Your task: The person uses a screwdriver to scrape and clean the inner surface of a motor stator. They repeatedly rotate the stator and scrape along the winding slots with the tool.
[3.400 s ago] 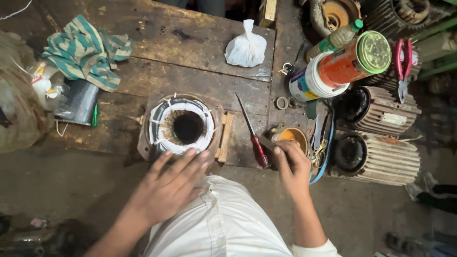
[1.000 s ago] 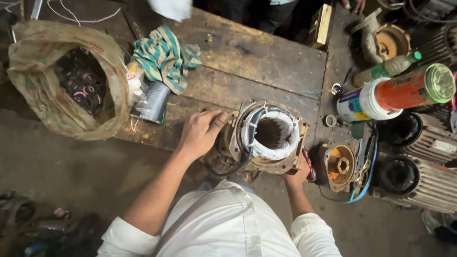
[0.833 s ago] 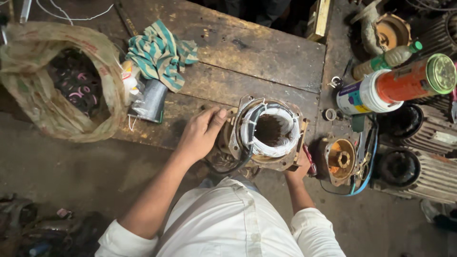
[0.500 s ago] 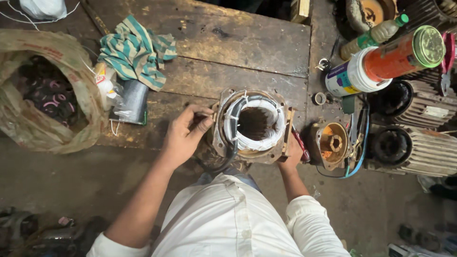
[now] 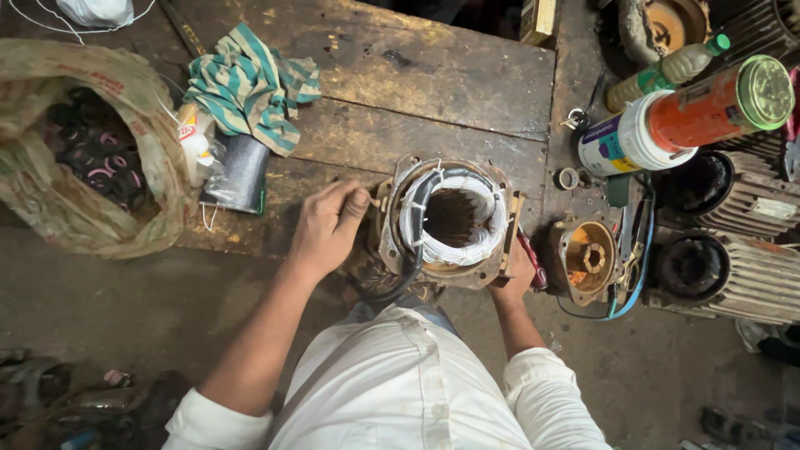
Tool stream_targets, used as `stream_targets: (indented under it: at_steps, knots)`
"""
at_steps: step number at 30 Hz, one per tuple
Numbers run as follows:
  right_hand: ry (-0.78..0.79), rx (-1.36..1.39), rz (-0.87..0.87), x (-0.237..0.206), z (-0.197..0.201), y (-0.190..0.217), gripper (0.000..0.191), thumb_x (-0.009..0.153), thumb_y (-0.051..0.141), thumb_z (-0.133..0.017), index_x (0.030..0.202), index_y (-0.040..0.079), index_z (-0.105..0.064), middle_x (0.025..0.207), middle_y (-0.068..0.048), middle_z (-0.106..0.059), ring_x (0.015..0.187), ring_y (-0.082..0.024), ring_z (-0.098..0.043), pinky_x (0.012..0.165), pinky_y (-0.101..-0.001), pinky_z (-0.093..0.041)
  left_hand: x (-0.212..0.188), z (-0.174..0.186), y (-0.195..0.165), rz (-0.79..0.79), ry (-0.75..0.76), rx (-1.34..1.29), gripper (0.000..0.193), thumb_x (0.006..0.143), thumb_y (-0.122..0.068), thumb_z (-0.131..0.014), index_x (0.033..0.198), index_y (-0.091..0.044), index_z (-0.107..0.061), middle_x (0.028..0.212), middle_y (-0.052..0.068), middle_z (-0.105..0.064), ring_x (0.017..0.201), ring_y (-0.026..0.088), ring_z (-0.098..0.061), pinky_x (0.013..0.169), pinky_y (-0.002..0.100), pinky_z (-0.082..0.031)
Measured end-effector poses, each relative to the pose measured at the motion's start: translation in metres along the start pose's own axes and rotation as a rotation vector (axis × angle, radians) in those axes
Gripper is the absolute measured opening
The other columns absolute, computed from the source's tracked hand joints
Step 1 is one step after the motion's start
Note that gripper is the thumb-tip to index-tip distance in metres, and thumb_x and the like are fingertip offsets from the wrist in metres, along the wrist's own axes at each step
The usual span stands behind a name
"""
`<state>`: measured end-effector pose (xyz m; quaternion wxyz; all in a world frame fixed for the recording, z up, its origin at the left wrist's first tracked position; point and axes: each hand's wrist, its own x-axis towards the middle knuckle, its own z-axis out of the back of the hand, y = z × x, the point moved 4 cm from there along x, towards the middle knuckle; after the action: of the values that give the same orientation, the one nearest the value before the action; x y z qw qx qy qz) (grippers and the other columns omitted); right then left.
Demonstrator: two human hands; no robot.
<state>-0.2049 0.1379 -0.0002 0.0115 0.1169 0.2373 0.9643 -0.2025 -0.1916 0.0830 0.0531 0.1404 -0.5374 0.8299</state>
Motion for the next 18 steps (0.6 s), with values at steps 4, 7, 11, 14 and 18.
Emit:
stream_targets:
  at_steps: [4,7,11,14,18]
  knots:
    - [-0.005,0.0,0.001,0.0,0.001,0.001,0.039,0.086,0.031,-0.071,0.121,0.015,-0.068,0.097,-0.015,-0.072,0.09,-0.04,-0.068,0.075,-0.0487,-0.053,-0.002,-0.005,0.002,0.021,-0.054,0.041,0.046,0.106,-0.041,-0.055,0.108,0.002,-0.069,0.098,0.022,-0.072,0.093,0.043,-0.07,0.077,0.044,-0.054]
    - [0.012,0.004,-0.037,0.0,-0.001,-0.001,0.04,0.084,0.032,-0.072,0.121,0.016,-0.069,0.098,-0.014,-0.073,0.089,-0.04,-0.068,0.075,-0.0484,-0.053,-0.004,-0.008,0.004,0.011,-0.111,0.07,0.048,0.107,-0.042,-0.055,0.108,0.003,-0.069,0.098,0.024,-0.072,0.095,0.044,-0.069,0.079,0.046,-0.054]
    - [-0.019,0.038,-0.021,-0.001,-0.001,-0.002,0.037,0.086,0.032,-0.072,0.12,0.017,-0.07,0.099,-0.012,-0.074,0.089,-0.038,-0.069,0.077,-0.0467,-0.055,-0.007,-0.01,0.01,0.088,-0.059,0.015,0.049,0.108,-0.044,-0.052,0.113,0.002,-0.067,0.097,0.021,-0.072,0.093,0.04,-0.071,0.08,0.043,-0.054]
    - [-0.001,0.014,-0.041,-0.001,-0.003,-0.005,0.035,0.087,0.033,-0.071,0.118,0.017,-0.071,0.098,-0.012,-0.074,0.089,-0.038,-0.069,0.076,-0.047,-0.054,-0.011,-0.011,0.01,0.228,0.04,-0.114,0.049,0.109,-0.045,-0.047,0.115,-0.001,-0.065,0.099,0.017,-0.071,0.095,0.032,-0.071,0.086,0.039,-0.053]
    - [0.015,-0.037,-0.033,0.001,-0.003,-0.01,0.034,0.089,0.036,-0.068,0.116,0.016,-0.07,0.098,-0.012,-0.074,0.09,-0.037,-0.07,0.075,-0.0479,-0.054,-0.015,-0.013,-0.016,0.18,-0.012,-0.149,0.047,0.108,-0.045,-0.049,0.127,-0.002,-0.056,0.116,0.016,-0.066,0.105,0.03,-0.066,0.092,0.038,-0.051]
